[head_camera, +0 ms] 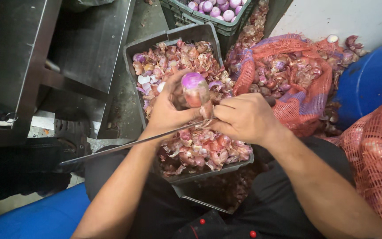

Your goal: The person sits on the floor and peels red onions one by one using a knife, removing the outer skins and placing the peeled onions into a green basket. Onion skins accumulate in a bin and on the floor.

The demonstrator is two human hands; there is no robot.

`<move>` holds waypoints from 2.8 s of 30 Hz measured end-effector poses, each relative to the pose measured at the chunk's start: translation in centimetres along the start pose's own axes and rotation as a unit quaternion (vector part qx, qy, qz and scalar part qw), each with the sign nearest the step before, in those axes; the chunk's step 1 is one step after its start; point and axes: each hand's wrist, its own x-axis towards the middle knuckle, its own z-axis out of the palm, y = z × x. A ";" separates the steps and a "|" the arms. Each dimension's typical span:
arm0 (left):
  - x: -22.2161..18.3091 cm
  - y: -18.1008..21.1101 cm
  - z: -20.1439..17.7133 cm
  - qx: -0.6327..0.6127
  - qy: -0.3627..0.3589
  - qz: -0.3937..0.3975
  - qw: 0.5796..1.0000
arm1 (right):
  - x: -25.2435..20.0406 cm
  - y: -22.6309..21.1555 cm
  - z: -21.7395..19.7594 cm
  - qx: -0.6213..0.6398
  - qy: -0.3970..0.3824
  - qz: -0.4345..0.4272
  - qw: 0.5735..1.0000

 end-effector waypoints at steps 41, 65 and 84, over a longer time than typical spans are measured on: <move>-0.2 0.9 1.2 -0.060 -0.010 0.015 0.998 | 0.0 0.1 -0.2 0.022 0.066 0.109 0.992; -1.2 0.6 1.6 0.024 -0.040 -0.041 0.998 | -0.1 0.5 -0.9 -0.016 0.069 0.019 0.997; 0.0 -0.8 0.7 -0.387 -0.003 -0.248 0.888 | -1.2 2.4 0.4 0.071 0.022 0.111 0.991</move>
